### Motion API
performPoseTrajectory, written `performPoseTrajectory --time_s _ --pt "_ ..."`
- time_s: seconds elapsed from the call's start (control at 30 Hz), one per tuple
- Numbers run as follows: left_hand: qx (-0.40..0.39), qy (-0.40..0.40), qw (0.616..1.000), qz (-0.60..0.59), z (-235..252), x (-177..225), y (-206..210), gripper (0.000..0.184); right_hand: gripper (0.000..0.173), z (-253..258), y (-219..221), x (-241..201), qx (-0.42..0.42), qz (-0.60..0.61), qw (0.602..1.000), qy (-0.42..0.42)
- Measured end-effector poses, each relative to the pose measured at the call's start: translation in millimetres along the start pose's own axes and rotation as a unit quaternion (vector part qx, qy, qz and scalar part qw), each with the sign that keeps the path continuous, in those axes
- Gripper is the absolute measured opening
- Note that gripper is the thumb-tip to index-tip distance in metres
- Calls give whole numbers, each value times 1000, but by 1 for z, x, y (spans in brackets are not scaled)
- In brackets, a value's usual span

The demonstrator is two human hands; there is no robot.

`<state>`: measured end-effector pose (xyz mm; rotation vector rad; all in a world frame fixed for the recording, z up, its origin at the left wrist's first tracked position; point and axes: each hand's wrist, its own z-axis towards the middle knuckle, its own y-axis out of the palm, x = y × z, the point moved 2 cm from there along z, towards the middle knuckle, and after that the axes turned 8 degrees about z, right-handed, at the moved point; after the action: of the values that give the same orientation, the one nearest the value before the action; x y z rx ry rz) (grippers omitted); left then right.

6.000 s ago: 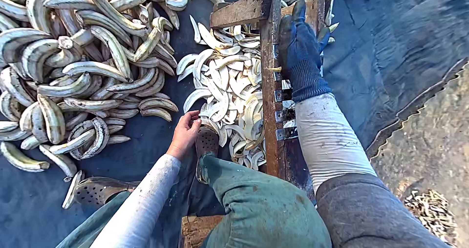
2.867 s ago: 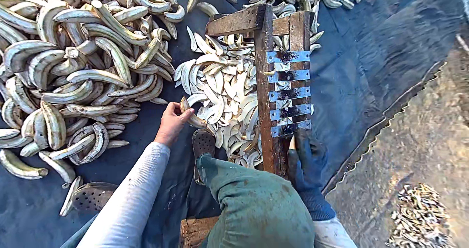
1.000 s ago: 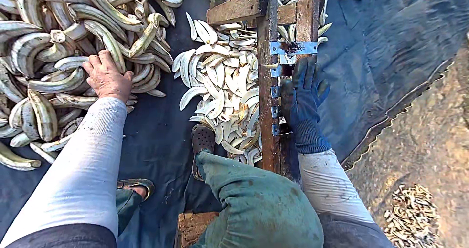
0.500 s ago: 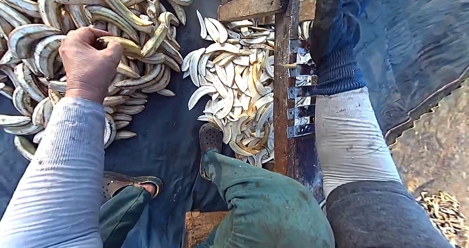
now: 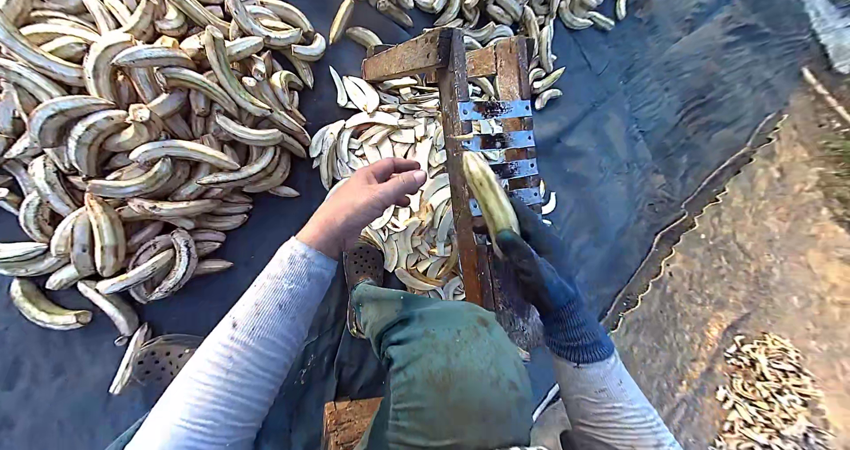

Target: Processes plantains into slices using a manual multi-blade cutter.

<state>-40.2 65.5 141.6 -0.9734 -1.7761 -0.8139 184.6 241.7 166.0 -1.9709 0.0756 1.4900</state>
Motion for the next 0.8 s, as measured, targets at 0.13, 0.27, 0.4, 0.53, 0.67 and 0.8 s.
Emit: performPoseTrajectory --time_s 0.13,0.27,0.4,0.53,0.67,0.8 --pt "50 -64 996 23 -5 -45 0 35 70 -74 -25 49 126 -305 943 -50" --pt "104 -121 987 36 -12 -79 -5 33 75 -100 -9 61 99 -382 917 -59" --pt "122 -145 982 18 -17 -94 -8 30 69 -72 -2 68 125 -373 916 -82" --pt "131 -150 980 15 -20 -102 -15 30 64 -37 -1 64 116 -386 914 -55" --pt "132 -147 980 16 -17 -111 -17 32 64 23 -3 53 98 -394 913 -36" --pt "137 -164 977 -4 -13 -112 -19 30 66 91 5 28 80 -404 911 -19"
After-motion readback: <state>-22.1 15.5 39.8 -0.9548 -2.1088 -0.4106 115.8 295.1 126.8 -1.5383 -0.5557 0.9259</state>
